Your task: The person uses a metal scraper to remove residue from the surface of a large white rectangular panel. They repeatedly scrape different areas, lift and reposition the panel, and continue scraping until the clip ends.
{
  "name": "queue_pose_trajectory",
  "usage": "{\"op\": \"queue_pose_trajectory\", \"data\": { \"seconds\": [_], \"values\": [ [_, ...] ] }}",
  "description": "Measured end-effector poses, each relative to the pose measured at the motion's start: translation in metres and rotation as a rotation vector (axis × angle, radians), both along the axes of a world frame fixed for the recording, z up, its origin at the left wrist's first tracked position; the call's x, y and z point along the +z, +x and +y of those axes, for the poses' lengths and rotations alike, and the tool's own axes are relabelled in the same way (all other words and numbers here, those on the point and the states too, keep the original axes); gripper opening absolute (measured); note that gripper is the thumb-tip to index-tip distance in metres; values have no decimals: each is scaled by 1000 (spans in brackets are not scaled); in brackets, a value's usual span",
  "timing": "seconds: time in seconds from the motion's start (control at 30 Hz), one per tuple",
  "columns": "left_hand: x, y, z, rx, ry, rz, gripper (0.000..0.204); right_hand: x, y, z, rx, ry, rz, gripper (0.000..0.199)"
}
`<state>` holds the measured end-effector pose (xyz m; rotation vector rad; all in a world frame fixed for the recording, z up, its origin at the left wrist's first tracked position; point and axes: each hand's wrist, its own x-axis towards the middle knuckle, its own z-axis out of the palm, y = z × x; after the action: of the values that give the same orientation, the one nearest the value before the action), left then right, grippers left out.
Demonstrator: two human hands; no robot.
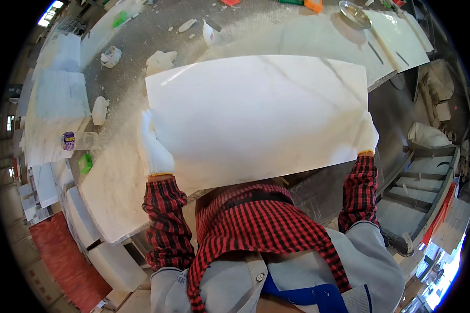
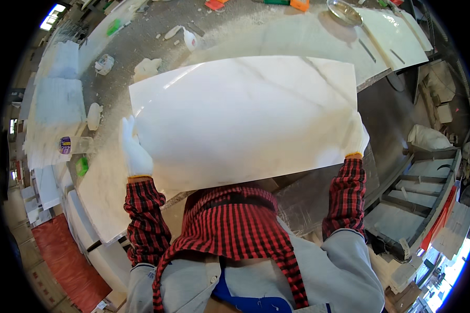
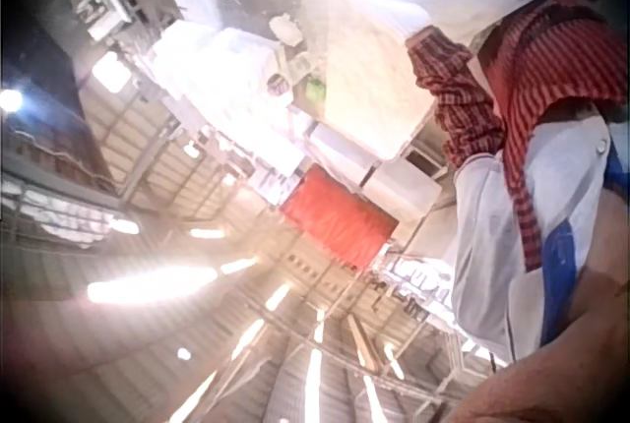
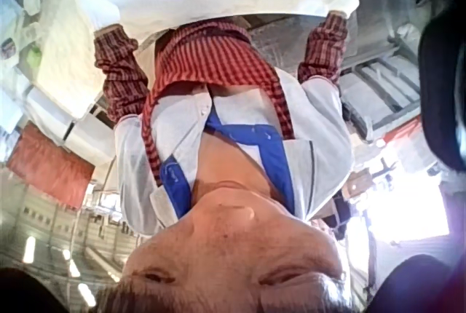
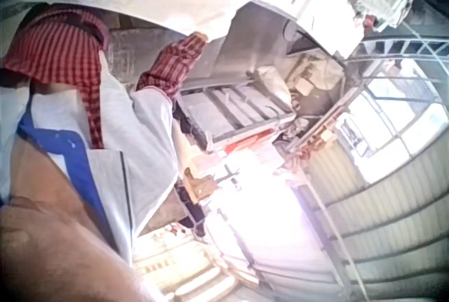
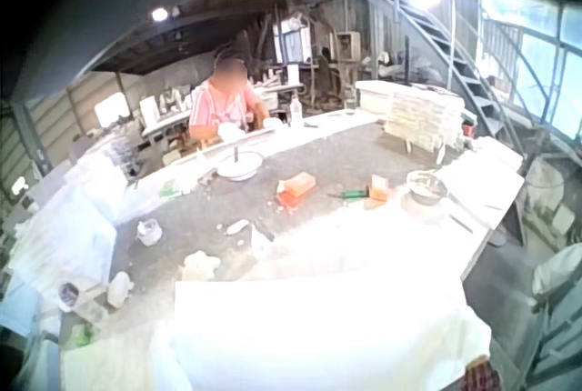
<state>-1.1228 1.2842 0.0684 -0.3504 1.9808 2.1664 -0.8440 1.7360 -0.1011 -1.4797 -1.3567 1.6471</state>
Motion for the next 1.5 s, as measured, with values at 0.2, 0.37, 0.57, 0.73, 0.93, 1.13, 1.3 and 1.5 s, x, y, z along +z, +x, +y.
{"op": "queue_pose_trajectory", "data": {
  "seconds": [0.2, 0.37, 0.57, 0.73, 0.93, 1.13, 1.3, 1.5],
  "values": [
    [-85, -43, 15, -187, -198, 22, 59, -39, -24, 40, -2, 235, -214, 45],
    [-125, -65, -6, -322, -546, 56, 74, -15, -52, 28, 158, 514, -649, 50],
    [-139, -70, -30, -242, -704, 144, 80, -8, -55, 5, 144, 625, -744, 53],
    [-98, -51, -44, -171, -813, 72, 69, -10, -49, -39, 69, 800, -946, 58],
    [-102, -49, -105, -192, -1019, 175, 77, -30, -49, -115, 303, 1329, -954, 63],
    [-86, -45, -146, -188, -1042, 201, 75, 18, -124, -321, 766, 1293, -845, 86],
    [-84, -36, -184, -185, -1051, 241, 73, 106, -158, -418, 811, 873, -829, 107],
    [-47, -26, -202, -263, -968, 117, 76, 103, -163, -408, 638, 930, -776, 88]
  ]
}}
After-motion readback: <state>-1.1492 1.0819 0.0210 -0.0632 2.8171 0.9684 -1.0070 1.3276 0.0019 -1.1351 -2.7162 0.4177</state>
